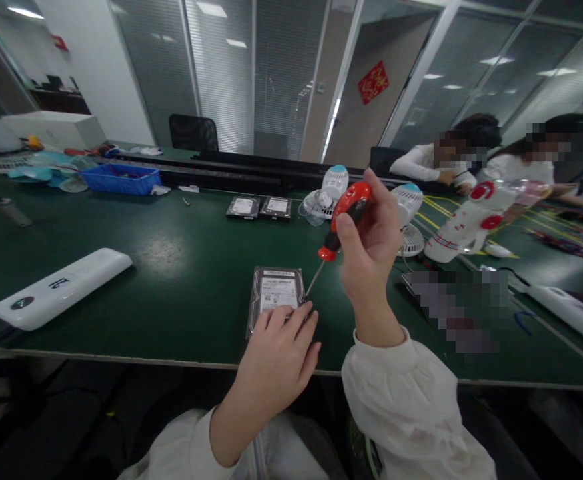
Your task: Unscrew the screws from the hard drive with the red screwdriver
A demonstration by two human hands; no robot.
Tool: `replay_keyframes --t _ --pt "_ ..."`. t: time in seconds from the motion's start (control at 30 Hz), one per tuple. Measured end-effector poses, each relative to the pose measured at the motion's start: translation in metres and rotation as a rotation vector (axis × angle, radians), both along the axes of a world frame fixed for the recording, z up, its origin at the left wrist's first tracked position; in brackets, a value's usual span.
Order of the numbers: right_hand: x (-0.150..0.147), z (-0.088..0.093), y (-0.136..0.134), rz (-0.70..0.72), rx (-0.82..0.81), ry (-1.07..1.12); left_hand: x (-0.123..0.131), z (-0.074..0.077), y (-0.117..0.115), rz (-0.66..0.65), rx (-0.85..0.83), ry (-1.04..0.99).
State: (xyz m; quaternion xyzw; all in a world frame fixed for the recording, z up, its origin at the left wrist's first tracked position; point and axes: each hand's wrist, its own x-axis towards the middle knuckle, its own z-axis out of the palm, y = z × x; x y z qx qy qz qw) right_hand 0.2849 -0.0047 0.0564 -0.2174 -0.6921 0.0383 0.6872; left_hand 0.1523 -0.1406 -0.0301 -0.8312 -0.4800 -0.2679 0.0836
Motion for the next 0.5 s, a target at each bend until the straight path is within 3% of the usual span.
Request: replay_keyframes --t 0.17,0.37,0.5 --pt "0.0010 -0.0013 0.0031 0.129 -0.023 -0.007 0.0000 -0.0004 0.0001 -0.003 0.022 -0.006" --pt "-0.0007 0.0005 0.0007 0.013 -0.004 -0.024 -0.0006 0.0001 0.0002 -0.003 0.003 -0.010" --pt "-0.0001 0.0006 0.0011 0.037 -0.028 -0.020 -0.0007 -0.0002 0.0003 -0.005 0.005 -0.008"
